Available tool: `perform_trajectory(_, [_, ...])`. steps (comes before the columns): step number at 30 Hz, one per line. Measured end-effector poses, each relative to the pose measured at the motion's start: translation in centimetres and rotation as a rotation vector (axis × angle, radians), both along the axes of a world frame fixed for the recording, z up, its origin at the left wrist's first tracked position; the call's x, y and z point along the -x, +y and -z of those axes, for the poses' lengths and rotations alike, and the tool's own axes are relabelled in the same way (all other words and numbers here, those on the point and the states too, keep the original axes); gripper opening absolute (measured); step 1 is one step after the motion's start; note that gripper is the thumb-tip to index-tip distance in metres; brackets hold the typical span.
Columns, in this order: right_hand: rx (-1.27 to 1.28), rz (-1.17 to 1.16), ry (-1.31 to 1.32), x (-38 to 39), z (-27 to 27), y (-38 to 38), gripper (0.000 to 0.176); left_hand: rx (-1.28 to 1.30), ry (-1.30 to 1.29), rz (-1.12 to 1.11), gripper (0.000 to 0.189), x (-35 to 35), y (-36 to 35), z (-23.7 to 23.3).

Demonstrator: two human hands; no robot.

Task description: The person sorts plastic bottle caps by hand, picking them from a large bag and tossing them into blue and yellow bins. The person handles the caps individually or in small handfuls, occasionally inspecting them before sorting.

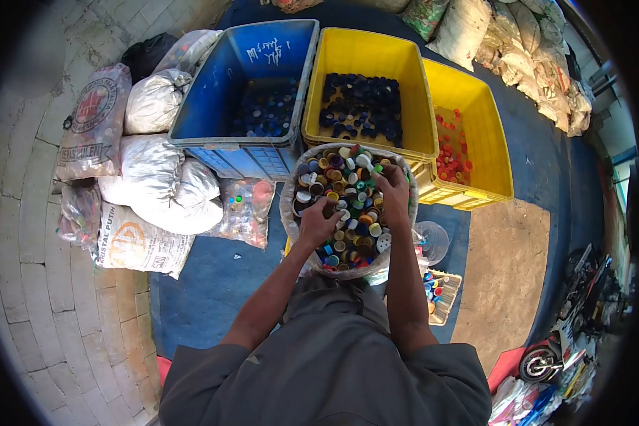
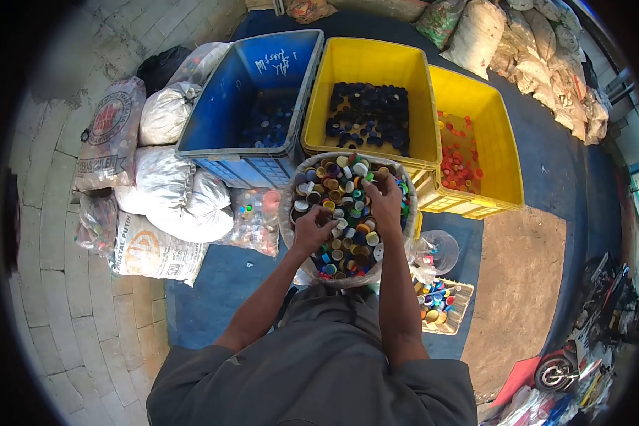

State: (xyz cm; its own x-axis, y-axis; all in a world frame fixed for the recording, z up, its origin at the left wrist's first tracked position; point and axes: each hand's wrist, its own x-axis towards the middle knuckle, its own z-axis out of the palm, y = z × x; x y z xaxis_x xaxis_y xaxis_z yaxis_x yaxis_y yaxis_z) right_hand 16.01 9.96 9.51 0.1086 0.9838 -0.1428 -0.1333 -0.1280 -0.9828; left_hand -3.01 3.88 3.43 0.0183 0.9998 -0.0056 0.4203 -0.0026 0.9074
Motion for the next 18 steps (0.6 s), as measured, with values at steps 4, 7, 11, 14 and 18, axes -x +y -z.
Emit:
perform_trajectory(4, [0.030,0.081,0.724,-2.2,2.1,-4.0,0.035,-0.034,0.221,0.089,0.037,-3.9,1.0,0.3])
perform_trajectory(7, [0.095,0.118,0.757,-2.7,2.8,-6.6,0.040,-0.080,0.381,0.076,0.043,-5.9,1.3,1.0])
perform_trajectory(11, [0.125,0.200,0.660,-3.4,4.0,-9.0,0.034,-0.013,0.475,0.017,0.049,-7.3,1.3,1.4])
perform_trajectory(14, [0.157,0.324,0.499,-3.9,3.4,-9.7,0.028,0.055,0.508,-0.027,0.052,-7.8,1.7,1.1])
perform_trajectory(18, [0.088,0.303,-0.092,-4.7,3.6,-9.6,0.019,0.057,0.505,-0.043,0.050,-8.0,1.9,1.0])
